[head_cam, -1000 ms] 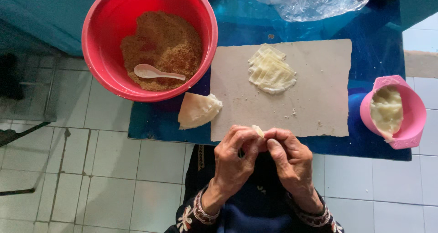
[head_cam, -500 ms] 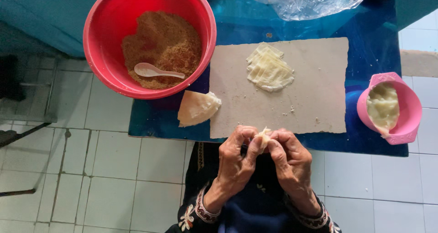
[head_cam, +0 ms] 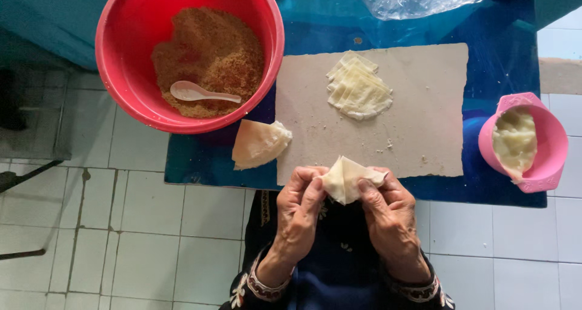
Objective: The person holds a round pale dough disc on a board and slices it into thin pieces with a knife. They then separate the slices and arrange them in overlapping rows on the board, working through the remaining dough pieces one at a time.
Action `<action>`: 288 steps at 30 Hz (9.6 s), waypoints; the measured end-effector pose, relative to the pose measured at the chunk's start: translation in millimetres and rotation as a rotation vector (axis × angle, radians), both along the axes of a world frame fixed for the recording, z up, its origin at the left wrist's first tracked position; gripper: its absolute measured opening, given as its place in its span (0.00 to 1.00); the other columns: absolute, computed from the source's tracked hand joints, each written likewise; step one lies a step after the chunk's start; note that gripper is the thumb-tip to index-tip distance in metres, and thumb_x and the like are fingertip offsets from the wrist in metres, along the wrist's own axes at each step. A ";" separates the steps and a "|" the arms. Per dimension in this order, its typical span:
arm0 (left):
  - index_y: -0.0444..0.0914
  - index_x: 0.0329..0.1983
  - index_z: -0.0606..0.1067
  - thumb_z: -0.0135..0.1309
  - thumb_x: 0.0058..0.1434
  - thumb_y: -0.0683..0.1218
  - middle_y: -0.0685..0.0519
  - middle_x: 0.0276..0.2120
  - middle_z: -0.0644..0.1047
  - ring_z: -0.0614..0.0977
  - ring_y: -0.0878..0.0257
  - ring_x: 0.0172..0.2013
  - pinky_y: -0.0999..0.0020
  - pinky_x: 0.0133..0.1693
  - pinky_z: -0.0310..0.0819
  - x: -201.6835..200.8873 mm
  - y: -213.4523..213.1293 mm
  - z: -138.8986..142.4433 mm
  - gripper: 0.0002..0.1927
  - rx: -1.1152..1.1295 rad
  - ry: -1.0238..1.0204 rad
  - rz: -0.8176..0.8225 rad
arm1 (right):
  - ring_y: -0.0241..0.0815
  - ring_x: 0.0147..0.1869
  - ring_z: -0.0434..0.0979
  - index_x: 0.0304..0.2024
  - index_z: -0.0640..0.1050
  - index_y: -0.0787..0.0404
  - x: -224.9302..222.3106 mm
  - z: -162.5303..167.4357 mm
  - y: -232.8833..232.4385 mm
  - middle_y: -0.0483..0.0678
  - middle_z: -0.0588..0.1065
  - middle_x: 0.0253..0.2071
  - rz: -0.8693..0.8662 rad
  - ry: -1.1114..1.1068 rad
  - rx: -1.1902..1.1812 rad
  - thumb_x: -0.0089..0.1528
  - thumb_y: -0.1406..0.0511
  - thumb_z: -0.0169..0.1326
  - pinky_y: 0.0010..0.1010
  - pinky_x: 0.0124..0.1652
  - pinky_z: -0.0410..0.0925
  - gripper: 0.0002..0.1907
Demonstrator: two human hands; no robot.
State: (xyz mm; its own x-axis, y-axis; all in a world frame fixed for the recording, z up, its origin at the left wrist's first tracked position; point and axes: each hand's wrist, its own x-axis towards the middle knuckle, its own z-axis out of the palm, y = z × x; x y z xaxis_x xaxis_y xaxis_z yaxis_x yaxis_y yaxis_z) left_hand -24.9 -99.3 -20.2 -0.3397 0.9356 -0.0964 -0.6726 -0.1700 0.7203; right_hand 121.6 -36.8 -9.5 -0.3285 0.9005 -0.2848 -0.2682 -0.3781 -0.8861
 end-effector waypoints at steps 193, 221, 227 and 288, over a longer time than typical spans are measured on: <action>0.34 0.48 0.70 0.53 0.68 0.36 0.51 0.42 0.78 0.79 0.66 0.44 0.71 0.49 0.72 2.2 10.4 -1.9 0.07 -0.083 -0.139 -0.014 | 0.42 0.56 0.71 0.49 0.73 0.66 11.3 24.7 25.1 0.51 0.71 0.47 0.269 0.030 0.344 0.64 0.74 0.60 0.33 0.59 0.65 0.13; 0.36 0.57 0.75 0.64 0.59 0.34 0.50 0.44 0.79 0.80 0.66 0.40 0.73 0.44 0.76 7.7 36.6 19.3 0.23 -0.004 0.608 -0.010 | 0.34 0.40 0.75 0.47 0.78 0.65 24.7 32.2 69.2 0.46 0.78 0.37 0.214 -0.641 0.541 0.66 0.68 0.55 0.25 0.39 0.70 0.09; 0.42 0.50 0.79 0.65 0.59 0.41 0.52 0.47 0.80 0.79 0.54 0.50 0.62 0.54 0.69 6.2 61.2 29.4 0.15 0.058 1.288 0.238 | 0.51 0.44 0.79 0.45 0.77 0.66 17.4 45.2 113.7 0.55 0.77 0.42 0.297 -0.902 1.020 0.65 0.71 0.56 0.34 0.43 0.70 0.07; 0.41 0.64 0.67 0.69 0.60 0.50 0.47 0.59 0.68 0.65 0.50 0.63 0.55 0.68 0.53 -53.9 3.5 22.1 0.33 -0.448 1.600 0.713 | 0.46 0.55 0.70 0.43 0.81 0.51 -45.3 44.1 73.5 0.37 0.78 0.43 0.325 -0.835 1.460 0.58 0.64 0.65 0.44 0.53 0.57 0.11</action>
